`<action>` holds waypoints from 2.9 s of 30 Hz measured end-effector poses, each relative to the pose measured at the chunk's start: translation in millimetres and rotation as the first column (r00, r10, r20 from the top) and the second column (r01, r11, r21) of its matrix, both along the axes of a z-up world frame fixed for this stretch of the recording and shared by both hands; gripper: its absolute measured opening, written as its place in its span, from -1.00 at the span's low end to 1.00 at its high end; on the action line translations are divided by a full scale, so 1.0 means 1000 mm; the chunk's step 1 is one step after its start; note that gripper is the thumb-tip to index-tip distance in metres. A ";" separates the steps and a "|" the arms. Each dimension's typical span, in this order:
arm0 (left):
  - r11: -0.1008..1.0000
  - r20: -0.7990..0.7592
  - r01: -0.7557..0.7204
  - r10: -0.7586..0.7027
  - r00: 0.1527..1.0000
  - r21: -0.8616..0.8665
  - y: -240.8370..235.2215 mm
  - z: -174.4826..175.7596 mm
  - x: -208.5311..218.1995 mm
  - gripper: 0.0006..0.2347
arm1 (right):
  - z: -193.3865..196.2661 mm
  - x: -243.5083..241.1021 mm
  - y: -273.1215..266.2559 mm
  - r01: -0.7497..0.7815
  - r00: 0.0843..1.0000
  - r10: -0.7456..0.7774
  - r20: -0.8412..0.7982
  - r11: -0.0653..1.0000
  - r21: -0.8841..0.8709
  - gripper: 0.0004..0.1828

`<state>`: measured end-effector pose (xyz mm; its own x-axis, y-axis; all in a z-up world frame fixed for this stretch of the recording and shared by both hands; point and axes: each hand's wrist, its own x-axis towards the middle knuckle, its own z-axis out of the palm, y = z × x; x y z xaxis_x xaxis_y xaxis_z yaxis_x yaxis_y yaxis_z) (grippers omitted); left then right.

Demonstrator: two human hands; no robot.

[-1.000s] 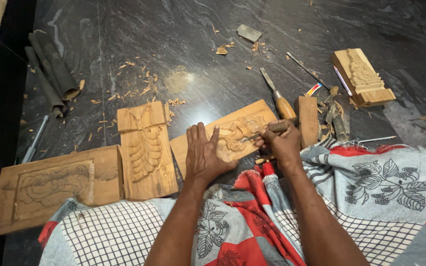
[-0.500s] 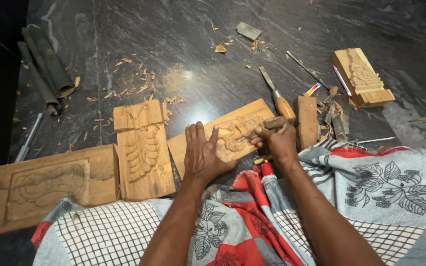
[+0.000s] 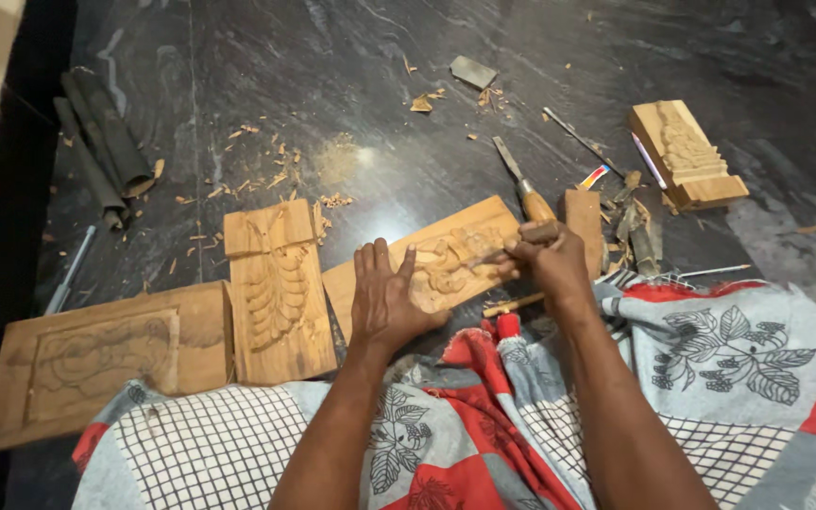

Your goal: The person carves a floral design into a rectangular wooden plank using a chisel and mallet. They hold the wood steady with one hand while striking the chisel with the other to remove wood shavings and refine the pattern.

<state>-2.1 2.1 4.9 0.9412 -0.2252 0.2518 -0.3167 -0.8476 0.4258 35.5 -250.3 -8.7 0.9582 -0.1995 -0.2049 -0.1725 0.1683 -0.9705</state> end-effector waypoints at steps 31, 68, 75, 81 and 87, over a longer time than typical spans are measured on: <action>1.000 -0.007 0.007 -0.007 1.000 -0.005 0.000 -0.004 0.003 -0.09 | -0.026 0.022 -0.012 -0.230 0.973 0.229 -0.031 0.971 -0.067 -0.79; 0.998 0.004 0.047 -0.047 0.999 0.031 0.004 -0.004 -0.002 -0.09 | -0.023 0.034 -0.015 -0.369 0.927 0.363 -0.100 0.927 -0.060 -0.76; 0.999 -0.040 0.048 -0.048 0.998 0.018 0.003 0.001 -0.003 -0.09 | -0.003 0.046 -0.012 -0.500 0.863 0.496 -0.097 0.865 -0.034 -0.78; 0.999 0.020 0.037 -0.037 0.999 -0.003 0.002 -0.003 -0.004 -0.11 | 0.000 0.051 -0.002 -0.523 0.848 0.504 -0.165 0.846 -0.106 -0.77; 0.999 0.056 0.032 -0.032 0.998 0.001 0.003 -0.010 -0.002 -0.08 | 0.009 0.020 0.012 -0.342 0.930 0.311 -0.198 0.927 -0.152 -0.80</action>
